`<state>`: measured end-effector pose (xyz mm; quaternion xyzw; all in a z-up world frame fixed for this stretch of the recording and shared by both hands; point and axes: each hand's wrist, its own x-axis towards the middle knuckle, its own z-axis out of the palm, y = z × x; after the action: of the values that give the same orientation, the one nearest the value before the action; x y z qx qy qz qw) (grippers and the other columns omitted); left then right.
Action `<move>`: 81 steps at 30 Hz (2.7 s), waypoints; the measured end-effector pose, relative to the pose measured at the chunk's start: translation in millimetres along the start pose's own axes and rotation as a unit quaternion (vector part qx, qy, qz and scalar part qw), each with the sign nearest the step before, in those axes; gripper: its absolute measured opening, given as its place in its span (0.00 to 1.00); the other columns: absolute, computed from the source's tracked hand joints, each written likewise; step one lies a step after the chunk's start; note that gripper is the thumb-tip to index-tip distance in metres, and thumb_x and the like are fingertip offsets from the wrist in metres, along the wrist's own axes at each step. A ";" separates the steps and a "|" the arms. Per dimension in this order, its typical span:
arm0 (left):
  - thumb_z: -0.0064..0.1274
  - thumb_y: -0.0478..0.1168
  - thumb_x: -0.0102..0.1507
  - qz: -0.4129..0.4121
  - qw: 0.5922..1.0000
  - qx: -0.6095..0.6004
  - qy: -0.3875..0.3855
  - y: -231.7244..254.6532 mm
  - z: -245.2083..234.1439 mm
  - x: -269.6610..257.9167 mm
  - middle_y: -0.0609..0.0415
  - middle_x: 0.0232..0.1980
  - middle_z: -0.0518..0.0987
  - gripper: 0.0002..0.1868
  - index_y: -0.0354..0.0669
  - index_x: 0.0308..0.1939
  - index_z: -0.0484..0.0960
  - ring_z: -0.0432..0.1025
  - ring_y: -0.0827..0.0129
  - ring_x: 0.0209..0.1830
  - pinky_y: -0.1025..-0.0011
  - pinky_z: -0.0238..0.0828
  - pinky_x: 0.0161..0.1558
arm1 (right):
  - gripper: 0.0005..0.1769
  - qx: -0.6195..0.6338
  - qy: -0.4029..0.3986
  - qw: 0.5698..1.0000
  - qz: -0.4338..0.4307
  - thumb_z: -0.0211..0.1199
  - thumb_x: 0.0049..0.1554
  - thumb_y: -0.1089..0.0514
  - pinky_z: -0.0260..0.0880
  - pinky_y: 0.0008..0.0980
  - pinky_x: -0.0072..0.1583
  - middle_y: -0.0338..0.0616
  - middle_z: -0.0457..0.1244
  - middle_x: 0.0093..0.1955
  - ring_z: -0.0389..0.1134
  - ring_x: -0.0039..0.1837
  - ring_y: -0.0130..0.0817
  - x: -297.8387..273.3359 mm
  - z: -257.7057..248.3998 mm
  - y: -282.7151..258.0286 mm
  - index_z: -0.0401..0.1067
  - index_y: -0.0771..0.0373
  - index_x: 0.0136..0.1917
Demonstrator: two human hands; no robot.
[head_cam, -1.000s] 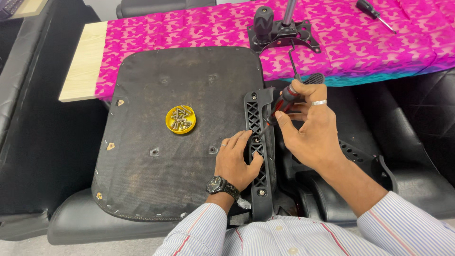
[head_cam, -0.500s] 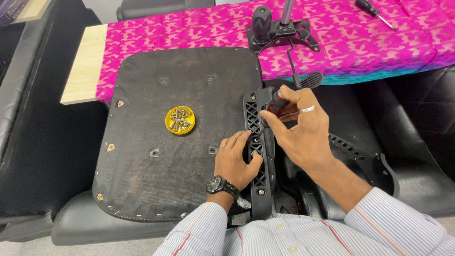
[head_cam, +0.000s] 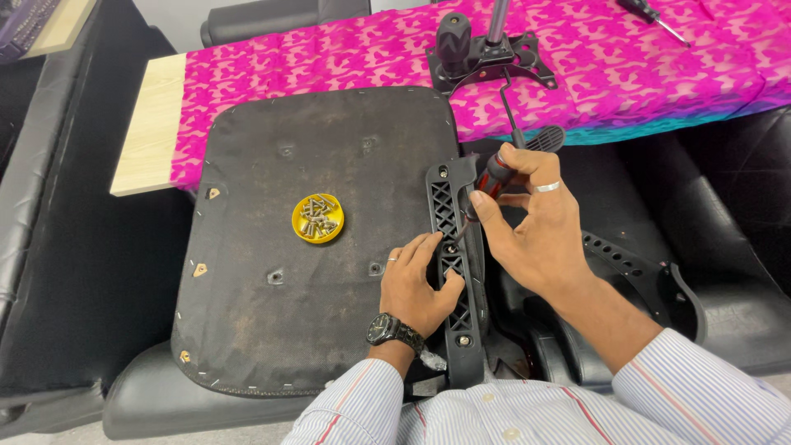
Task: The person uses a screwdriver to attach a black plastic frame to an overturned chair seat. They pick up screws from a yellow container, align the frame, and tighten multiple screws to secure the part.
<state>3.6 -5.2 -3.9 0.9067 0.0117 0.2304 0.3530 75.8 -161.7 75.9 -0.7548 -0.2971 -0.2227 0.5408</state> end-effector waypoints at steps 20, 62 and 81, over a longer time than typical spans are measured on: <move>0.58 0.41 0.53 0.003 1.000 -0.018 -0.013 -11.2 3.9 -1.3 0.41 0.59 0.80 0.30 0.31 0.59 0.79 0.73 0.51 0.54 0.59 0.72 0.56 | 0.29 -0.092 -0.038 0.989 0.110 0.74 0.55 0.64 0.79 0.31 0.50 0.50 0.67 0.53 0.75 0.51 0.33 20.0 1.1 -9.0 0.61 0.69 0.63; 0.55 0.41 0.45 -0.013 0.999 0.029 -0.019 -2.2 2.9 10.6 0.43 0.59 0.78 0.33 0.37 0.56 0.80 0.73 0.48 0.50 0.53 0.73 0.48 | 0.26 -0.062 -0.033 0.997 0.039 0.68 0.57 0.69 0.79 0.32 0.55 0.49 0.68 0.53 0.75 0.55 0.36 -2.2 13.4 -24.2 0.61 0.69 0.65; 0.54 0.42 0.44 -0.029 0.999 0.030 -0.018 -4.8 5.9 10.9 0.44 0.60 0.78 0.34 0.37 0.56 0.80 0.73 0.50 0.50 0.54 0.74 0.47 | 0.28 -0.079 -0.006 0.994 0.081 0.69 0.59 0.66 0.77 0.28 0.45 0.51 0.65 0.55 0.74 0.51 0.34 -1.9 11.3 -24.8 0.57 0.68 0.65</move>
<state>16.6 -3.3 -6.3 0.9201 0.0384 0.2034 0.3325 57.5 -145.4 88.0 -0.8179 -0.2202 -0.1964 0.4940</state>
